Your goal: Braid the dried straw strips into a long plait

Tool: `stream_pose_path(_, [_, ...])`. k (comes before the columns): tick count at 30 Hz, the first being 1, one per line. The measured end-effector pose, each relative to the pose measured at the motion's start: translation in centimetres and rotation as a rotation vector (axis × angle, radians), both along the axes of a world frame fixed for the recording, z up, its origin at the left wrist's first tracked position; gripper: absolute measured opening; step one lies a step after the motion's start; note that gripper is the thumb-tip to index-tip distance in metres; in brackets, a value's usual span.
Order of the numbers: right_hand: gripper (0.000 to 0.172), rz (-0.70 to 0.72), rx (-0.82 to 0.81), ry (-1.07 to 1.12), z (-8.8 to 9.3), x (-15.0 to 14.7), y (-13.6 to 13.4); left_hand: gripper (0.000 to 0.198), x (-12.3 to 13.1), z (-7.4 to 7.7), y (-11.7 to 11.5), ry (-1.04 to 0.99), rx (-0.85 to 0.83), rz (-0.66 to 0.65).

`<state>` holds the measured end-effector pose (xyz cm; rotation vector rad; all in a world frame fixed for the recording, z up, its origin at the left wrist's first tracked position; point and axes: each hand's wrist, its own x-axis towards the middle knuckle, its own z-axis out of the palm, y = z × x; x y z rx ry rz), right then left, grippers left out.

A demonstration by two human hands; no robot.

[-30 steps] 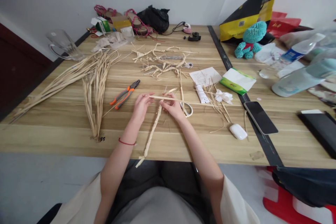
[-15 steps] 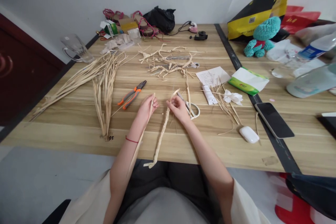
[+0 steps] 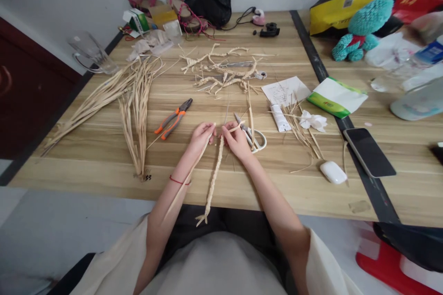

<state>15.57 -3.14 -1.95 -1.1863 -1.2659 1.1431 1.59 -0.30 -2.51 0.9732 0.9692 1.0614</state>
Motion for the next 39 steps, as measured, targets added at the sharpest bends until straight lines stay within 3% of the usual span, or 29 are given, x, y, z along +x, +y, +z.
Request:
stream_pose_path(6, [0.029,0.023,-0.036,-0.072,-0.1,0.1,0.5,0.023,0.8,-0.8,0.2,0.152,0.073,-0.032])
stream_pose_path(12, [0.032,0.04,-0.078,-0.142,0.6,0.1,0.8,0.018,1.4,-1.2,1.7,0.308,0.282,-0.088])
stream_pose_path(21, [0.039,0.199,-0.24,-0.129,1.2,0.4,3.2,0.019,1.1,-1.0,2.4,0.229,0.223,-0.107])
stream_pose_path(31, [0.034,-0.079,-0.096,-0.265,0.5,-1.5,2.7,0.022,0.7,-0.8,2.4,0.215,0.19,-0.069])
stream_pose_path(39, [0.03,-0.083,-0.094,-0.178,0.0,-1.7,2.6,0.024,0.5,-1.1,2.2,0.159,0.149,-0.079])
